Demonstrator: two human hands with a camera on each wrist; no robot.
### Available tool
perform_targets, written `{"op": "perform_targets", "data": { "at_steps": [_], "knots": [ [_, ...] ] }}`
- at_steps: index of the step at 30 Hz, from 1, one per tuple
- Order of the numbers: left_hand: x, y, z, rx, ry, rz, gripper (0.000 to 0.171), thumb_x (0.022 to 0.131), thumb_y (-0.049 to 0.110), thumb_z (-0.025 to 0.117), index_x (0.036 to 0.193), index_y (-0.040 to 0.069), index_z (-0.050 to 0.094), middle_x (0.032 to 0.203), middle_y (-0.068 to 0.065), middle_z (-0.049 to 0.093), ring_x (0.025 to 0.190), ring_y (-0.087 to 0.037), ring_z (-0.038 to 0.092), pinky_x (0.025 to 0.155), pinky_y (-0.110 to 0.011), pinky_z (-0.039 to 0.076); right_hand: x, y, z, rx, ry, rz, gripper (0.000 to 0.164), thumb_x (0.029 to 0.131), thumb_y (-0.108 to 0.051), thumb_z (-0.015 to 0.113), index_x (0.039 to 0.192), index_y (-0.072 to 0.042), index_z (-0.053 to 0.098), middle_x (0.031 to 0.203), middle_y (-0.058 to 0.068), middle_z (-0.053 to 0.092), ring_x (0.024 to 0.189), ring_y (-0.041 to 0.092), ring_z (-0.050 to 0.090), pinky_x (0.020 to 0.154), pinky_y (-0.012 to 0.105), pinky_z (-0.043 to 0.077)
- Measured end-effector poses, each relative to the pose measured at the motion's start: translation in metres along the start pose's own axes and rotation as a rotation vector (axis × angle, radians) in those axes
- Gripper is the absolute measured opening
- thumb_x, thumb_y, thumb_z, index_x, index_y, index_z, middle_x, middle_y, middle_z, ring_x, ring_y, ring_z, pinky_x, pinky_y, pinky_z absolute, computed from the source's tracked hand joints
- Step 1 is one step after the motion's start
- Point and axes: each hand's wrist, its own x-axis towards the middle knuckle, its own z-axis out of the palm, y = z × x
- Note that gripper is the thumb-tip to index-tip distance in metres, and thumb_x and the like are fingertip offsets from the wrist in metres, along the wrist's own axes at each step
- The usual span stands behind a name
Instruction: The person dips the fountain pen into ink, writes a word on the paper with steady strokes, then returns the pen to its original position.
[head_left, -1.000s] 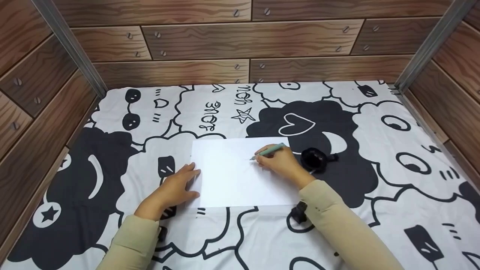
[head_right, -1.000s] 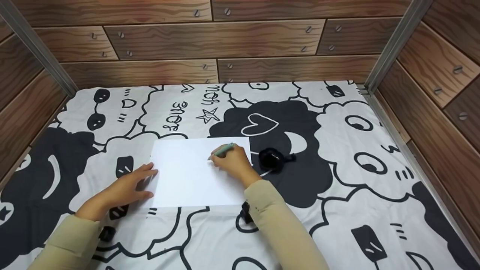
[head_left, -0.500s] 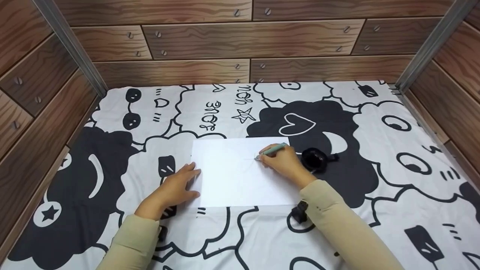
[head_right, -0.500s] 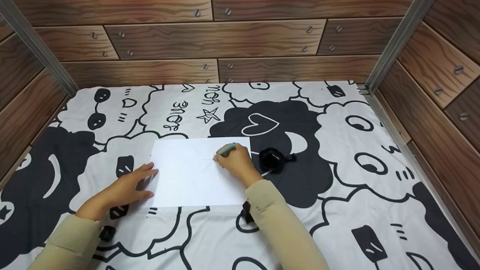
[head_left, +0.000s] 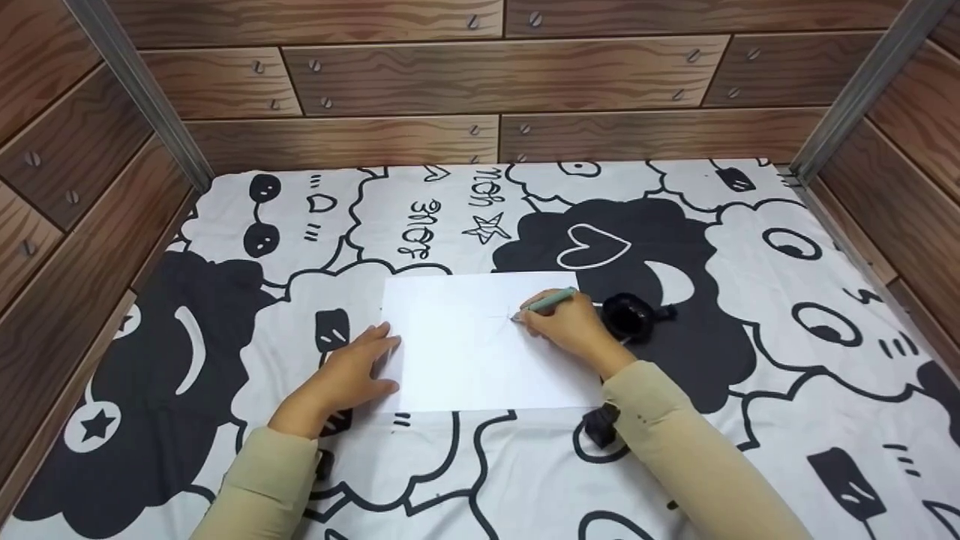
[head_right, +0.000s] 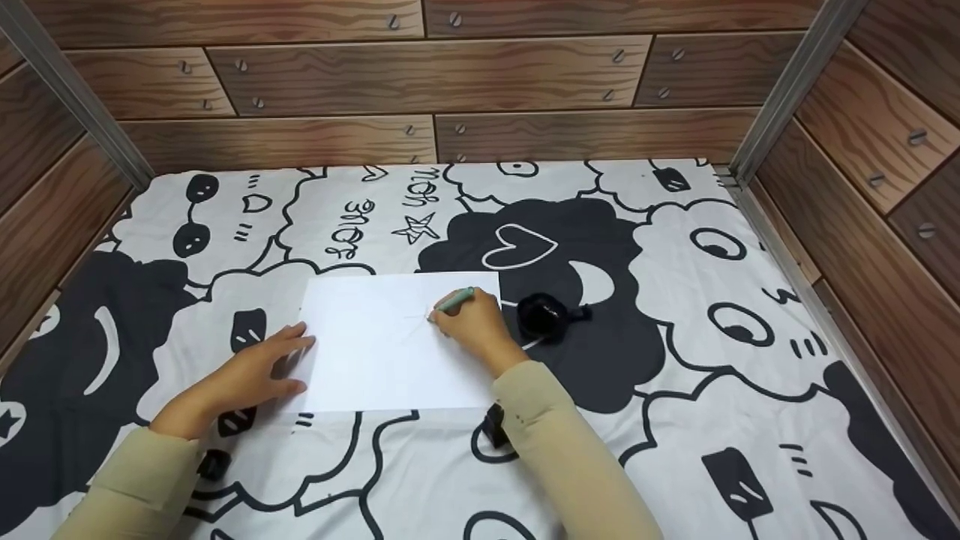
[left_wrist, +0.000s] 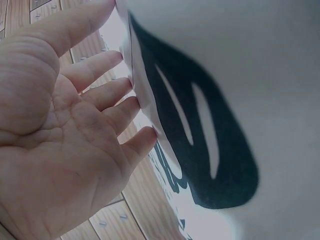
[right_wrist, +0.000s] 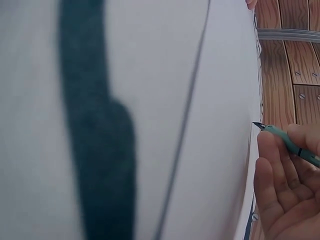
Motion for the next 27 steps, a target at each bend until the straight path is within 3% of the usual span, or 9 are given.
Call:
{"op": "perform_targets", "data": {
  "at_steps": [27],
  "knots": [
    [0.001, 0.001, 0.000, -0.005, -0.016, -0.016, 0.063, 0.081, 0.011, 0.074, 0.138, 0.000, 0.048, 0.151, -0.017, 0.031, 0.141, -0.034, 0.021, 0.112, -0.046, 0.020, -0.021, 0.003, -0.011, 0.008, -0.037, 0.030, 0.009, 0.085, -0.021, 0.071, 0.088, -0.013, 0.074, 0.061, -0.003, 0.065, 0.052, 0.008, 0.055, 0.048, 0.023, 0.043]
  ]
}}
